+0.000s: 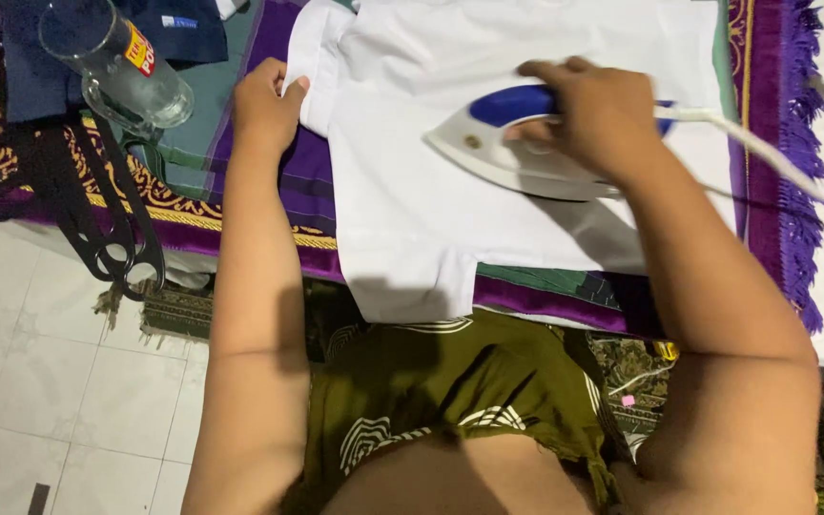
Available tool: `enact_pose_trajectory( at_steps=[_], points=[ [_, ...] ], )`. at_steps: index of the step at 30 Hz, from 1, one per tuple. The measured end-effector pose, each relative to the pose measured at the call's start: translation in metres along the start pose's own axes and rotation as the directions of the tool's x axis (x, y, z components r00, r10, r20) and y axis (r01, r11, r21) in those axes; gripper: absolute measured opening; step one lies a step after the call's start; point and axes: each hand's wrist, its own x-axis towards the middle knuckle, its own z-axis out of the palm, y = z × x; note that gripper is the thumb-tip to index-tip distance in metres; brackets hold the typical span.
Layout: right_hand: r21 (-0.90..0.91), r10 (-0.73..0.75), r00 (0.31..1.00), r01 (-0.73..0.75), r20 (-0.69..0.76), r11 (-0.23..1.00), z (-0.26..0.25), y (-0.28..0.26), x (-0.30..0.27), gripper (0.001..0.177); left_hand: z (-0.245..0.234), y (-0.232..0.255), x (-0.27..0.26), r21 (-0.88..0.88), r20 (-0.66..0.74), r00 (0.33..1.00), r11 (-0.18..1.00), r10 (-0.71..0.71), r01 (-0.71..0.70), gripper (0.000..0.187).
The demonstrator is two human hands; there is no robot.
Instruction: Iron and fold a white shirt on a floor mat
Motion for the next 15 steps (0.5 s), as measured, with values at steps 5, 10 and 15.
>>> enact_pose_trajectory(
  at_steps=[5, 10, 15],
  points=[
    [0.079, -0.183, 0.982, 0.180, 0.034, 0.980, -0.010, -0.055, 0.023, 0.071, 0.004, -0.003, 0.001, 0.038, -0.027, 0.999, 0.999, 0.040, -0.039, 0.022],
    [0.142, -0.231, 0.964, 0.212, 0.134, 0.967, -0.004, -0.083, 0.048, 0.069, 0.008, -0.012, 0.005, -0.028, -0.012, 0.992, 0.992, 0.122, -0.123, 0.022],
    [0.129, -0.135, 0.991, 0.135, -0.002, 0.982, -0.002, -0.087, 0.060, 0.065, 0.004, -0.004, 0.001, 0.000, -0.002, 0.998, 0.998, 0.057, -0.057, 0.021]
  ],
)
